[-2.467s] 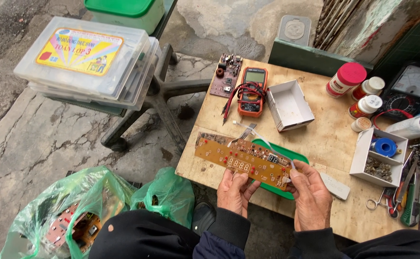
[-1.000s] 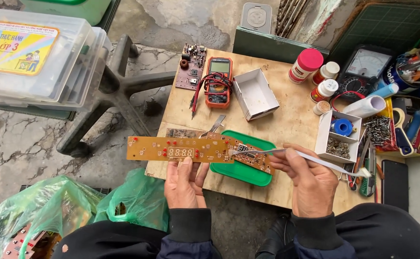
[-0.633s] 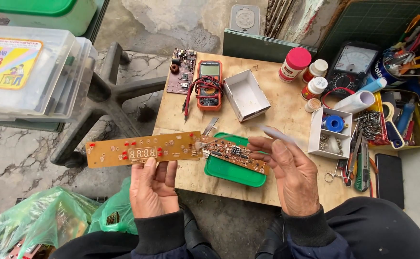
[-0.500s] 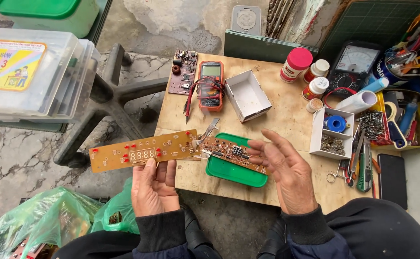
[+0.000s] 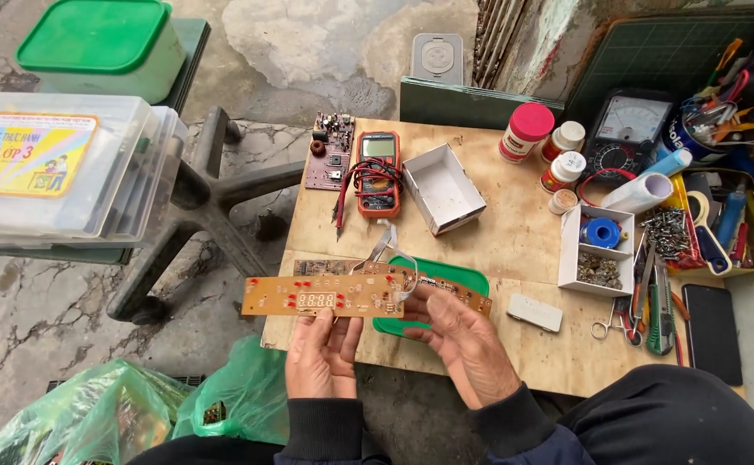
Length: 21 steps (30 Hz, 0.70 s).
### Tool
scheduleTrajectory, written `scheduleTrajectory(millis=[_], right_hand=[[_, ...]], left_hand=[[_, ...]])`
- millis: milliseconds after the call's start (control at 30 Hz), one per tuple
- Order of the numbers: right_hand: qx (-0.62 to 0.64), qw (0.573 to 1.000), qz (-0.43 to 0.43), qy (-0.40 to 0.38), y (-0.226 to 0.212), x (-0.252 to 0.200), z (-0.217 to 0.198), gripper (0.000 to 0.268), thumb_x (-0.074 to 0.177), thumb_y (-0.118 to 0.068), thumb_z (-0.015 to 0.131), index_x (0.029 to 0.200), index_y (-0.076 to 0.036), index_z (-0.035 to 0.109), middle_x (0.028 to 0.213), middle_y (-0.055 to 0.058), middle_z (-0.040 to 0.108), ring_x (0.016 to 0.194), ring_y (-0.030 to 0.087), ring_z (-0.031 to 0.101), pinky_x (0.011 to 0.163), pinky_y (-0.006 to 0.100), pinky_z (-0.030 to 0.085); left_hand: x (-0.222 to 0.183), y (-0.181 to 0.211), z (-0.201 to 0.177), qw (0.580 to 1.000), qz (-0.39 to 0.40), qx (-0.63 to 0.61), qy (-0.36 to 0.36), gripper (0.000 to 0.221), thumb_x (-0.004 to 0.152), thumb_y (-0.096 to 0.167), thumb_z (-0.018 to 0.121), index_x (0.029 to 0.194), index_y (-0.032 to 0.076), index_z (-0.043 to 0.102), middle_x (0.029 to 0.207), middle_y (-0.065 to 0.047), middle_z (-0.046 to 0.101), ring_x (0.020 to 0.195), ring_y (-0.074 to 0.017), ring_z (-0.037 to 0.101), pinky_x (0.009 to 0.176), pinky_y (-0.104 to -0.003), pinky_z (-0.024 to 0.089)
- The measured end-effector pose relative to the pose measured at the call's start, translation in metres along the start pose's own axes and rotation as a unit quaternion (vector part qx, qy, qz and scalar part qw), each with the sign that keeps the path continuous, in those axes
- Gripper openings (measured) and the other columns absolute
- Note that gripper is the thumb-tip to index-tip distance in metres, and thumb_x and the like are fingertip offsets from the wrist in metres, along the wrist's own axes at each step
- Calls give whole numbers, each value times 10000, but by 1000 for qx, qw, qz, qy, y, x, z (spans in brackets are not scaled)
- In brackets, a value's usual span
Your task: The person is taking electronic circuit boards out of a plastic bag, inspecting them, and organizing them on a repair workbench.
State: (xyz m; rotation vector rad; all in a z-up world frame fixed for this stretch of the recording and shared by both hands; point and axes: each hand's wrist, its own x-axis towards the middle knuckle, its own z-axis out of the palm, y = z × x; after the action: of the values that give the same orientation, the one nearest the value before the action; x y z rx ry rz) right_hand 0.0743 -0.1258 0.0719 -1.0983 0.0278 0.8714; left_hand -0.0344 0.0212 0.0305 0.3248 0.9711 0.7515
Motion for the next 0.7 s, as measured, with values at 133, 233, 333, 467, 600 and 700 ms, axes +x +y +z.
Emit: scheduleTrajectory(millis=[133, 233, 333, 467, 600, 700], right_hand=[[52, 998, -29, 32, 11, 10, -20, 455, 990, -114, 701, 1408, 66, 711, 1319, 183, 782, 1133, 295, 734, 916, 420, 607], [41, 997, -61, 33, 19, 13, -30, 330, 984, -69, 745, 1297, 36, 755, 1267, 139, 783, 1047, 267, 728, 860, 407, 614], [17, 993, -98, 67, 24, 15, -35, 247, 961, -43, 789, 1200, 14, 756, 1137, 120, 759, 969, 269, 733, 806, 395, 601], [-21, 976, -162, 144, 30, 16, -34, 200, 969, -73, 806, 1113, -3, 687, 977, 142, 745, 803, 249, 720, 760, 380, 644], [-54, 953, -191, 230, 33, 22, -37, 221, 937, -75, 839, 1008, -35, 633, 922, 191, 787, 679, 275, 747, 699, 369, 665], [-85, 941, -210, 253, 35, 23, -41, 222, 954, -71, 828, 957, -21, 612, 896, 213, 789, 667, 274, 768, 648, 359, 681]], left_hand=[[1, -14, 0, 1000, -29, 10, -5, 336, 967, 5, 743, 1263, 56, 593, 1086, -161, 747, 954, -243, 748, 907, -486, 679], [3, -23, -5, 999, -33, 14, -9, 337, 954, 16, 769, 1222, 77, 574, 1057, -145, 733, 913, -231, 742, 876, -494, 688], [6, -31, -6, 999, -32, 3, -13, 511, 928, 35, 786, 1360, 102, 520, 978, -112, 710, 867, -214, 735, 896, -519, 700], [-5, -38, -3, 998, -54, 19, -34, 483, 966, 45, 737, 1436, 77, 629, 1157, -157, 762, 996, -296, 758, 979, -518, 669], [-13, -49, -5, 997, -64, 29, -43, 502, 969, 16, 725, 1457, 46, 609, 1121, -159, 738, 1006, -318, 761, 1004, -536, 677], [-13, -55, -9, 995, -76, 22, -68, 652, 946, 23, 714, 1577, 70, 557, 1257, -186, 730, 1127, -403, 755, 1057, -562, 650]])
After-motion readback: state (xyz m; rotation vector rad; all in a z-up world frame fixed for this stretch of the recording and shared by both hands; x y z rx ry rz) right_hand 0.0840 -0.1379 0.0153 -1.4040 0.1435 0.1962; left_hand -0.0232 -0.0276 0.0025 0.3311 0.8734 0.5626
